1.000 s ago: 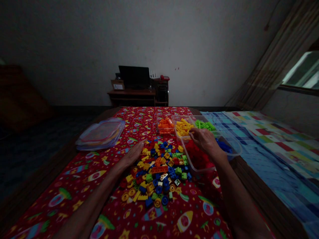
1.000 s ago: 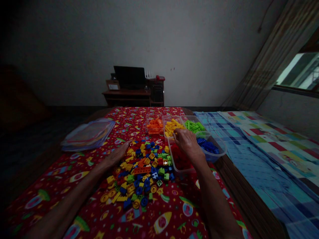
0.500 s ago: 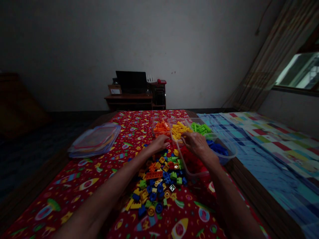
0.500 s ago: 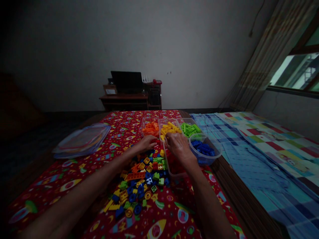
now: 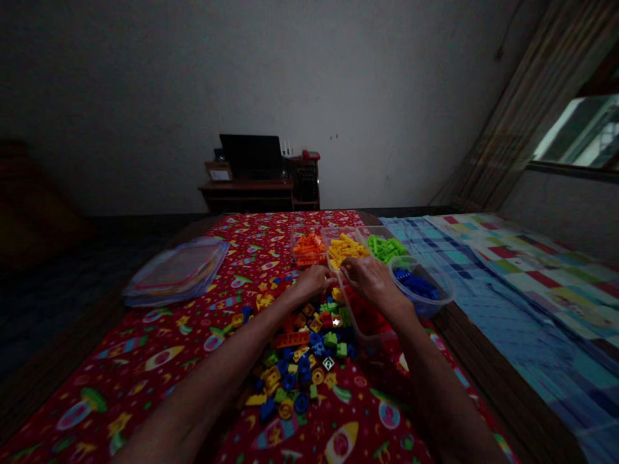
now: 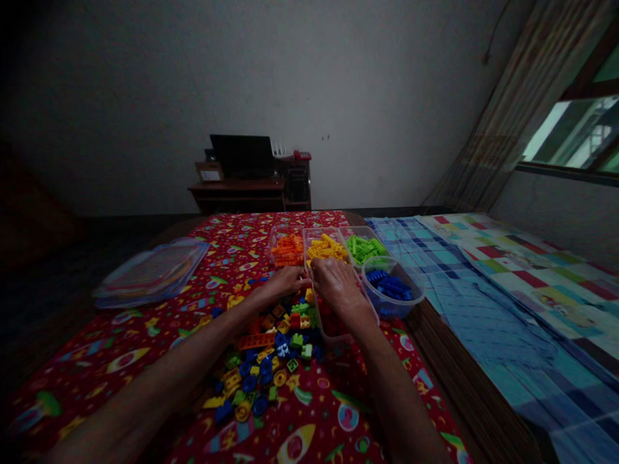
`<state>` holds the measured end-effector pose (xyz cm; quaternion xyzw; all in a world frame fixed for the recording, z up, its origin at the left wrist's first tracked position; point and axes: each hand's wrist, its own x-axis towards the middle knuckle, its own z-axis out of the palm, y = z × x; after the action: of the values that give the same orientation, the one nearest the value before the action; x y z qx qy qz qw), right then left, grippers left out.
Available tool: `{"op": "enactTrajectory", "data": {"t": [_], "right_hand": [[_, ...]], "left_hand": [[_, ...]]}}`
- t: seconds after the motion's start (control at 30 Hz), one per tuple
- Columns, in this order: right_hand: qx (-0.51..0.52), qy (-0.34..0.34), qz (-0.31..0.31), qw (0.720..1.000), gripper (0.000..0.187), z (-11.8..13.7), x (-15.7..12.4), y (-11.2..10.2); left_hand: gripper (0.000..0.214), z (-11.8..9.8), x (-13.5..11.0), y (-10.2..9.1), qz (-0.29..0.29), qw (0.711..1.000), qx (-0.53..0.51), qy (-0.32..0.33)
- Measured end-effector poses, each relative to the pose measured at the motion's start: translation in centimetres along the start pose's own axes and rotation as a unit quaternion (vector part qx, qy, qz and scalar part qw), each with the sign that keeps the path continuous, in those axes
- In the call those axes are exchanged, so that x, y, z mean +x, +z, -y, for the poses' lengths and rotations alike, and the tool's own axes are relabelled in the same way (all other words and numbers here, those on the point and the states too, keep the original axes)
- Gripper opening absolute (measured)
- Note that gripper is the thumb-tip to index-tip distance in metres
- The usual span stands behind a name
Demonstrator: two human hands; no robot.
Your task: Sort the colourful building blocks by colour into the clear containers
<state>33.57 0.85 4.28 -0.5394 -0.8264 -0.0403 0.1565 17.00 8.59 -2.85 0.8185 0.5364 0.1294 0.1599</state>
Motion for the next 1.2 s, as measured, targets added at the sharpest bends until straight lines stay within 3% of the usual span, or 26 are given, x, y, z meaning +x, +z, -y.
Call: {"op": "enactTrajectory", "data": {"t": [0.23,0.47,0.63,0.73,0.97,1.1,1.2], "right_hand": [[-0.014,-0.008,-0.024,1.0,0.023,-0.4,-0.2,0.5],[-0.021,0.013,0.013,1.0,0.022,0.0,0.1,0.4],[-0.015,-0.015,-0.036,0.999,0.02,-0.6,-0.3,0.5],[-0.019,-0.007,-0.034,0.999,0.021,-0.6,-0.3,0.4],[-0.016,0.004,-0.016,1.0,0.023,-0.7,0.0,1.0],[-0.001,-0.004,-0.027,1.0,0.023,-1.5,0.3,1.6],[0.002,0.035,-0.028,0.999,0.025,-1.8,0.4,1.0]], "left_hand": [[0.022,-0.5,0.6,0.0,0.045,0.998,-0.007,-0.042],[0.024,-0.4,0.7,-0.3,0.067,0.994,-0.069,-0.053],[0.024,0.1,0.1,-1.1,0.067,0.99,-0.108,-0.063],[0.021,0.5,-0.3,-1.4,0.076,0.987,-0.131,-0.058],[0.02,1.6,-0.1,-1.3,0.057,0.984,-0.162,-0.049],[0.023,2.7,-0.3,-2.5,0.043,0.98,-0.192,-0.025],[0.025,2.7,-0.6,-3.6,0.035,0.977,-0.208,-0.006]]}}
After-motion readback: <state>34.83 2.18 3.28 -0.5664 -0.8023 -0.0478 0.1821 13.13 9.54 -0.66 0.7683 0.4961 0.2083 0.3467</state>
